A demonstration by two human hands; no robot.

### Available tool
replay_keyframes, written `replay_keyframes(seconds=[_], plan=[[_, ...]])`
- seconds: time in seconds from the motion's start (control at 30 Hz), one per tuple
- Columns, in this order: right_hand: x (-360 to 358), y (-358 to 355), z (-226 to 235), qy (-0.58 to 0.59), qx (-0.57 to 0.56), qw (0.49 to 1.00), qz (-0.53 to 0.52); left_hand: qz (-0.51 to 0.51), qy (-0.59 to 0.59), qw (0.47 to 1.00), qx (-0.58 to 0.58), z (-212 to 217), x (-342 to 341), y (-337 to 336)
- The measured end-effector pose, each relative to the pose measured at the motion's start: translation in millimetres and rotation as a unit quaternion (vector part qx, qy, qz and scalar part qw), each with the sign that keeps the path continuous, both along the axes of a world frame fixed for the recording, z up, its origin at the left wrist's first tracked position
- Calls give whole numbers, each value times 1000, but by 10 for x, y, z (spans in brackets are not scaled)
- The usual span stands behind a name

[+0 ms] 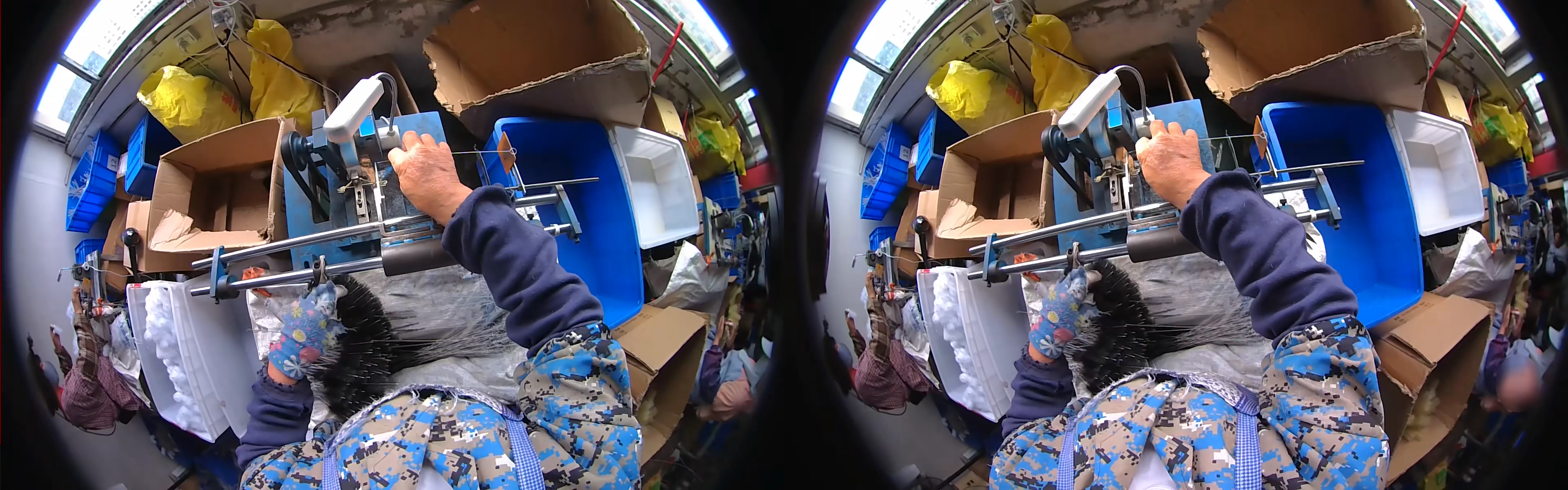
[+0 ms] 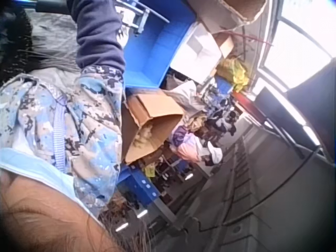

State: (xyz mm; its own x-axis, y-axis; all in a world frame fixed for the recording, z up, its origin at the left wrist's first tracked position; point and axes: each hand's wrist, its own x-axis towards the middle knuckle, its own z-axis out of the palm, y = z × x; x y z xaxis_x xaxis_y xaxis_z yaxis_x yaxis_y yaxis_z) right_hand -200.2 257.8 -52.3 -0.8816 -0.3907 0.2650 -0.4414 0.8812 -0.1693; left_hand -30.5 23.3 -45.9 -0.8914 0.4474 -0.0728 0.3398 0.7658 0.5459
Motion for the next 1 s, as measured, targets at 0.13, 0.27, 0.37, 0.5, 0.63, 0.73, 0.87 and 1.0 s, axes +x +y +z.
replay_keyframes(seconds=[0.13, 0.27, 0.37, 0.5, 0.63, 0.73, 0.87, 1.0], plan=[[-2, 21, 6, 3, 1, 1000, 18, 23, 52, 998, 28, 315, -55, 128], [-23, 3, -13, -22, 12, 1000, 17, 91, 66, 975, 193, 398, -23, 77], [3, 11, -15, -8, 7, 1000, 0, 172, 42, 917, 358, 382, 69, 1], [-26, 37, -39, -6, -8, 1000, 19, 179, 82, 901, 388, 562, 55, -58], [-38, 10, -61, -22, -10, 1000, 7, 182, 58, 880, 435, 582, 38, 15], [-46, 20, -67, -18, -6, 1000, 15, 203, 64, 879, 426, 606, 64, 97], [-44, 38, -68, -11, -12, 999, 30, 192, 54, 882, 426, 610, 55, 96], [-108, 33, -155, -29, -56, 997, 34, 187, 42, 882, 431, 561, 58, 97]])
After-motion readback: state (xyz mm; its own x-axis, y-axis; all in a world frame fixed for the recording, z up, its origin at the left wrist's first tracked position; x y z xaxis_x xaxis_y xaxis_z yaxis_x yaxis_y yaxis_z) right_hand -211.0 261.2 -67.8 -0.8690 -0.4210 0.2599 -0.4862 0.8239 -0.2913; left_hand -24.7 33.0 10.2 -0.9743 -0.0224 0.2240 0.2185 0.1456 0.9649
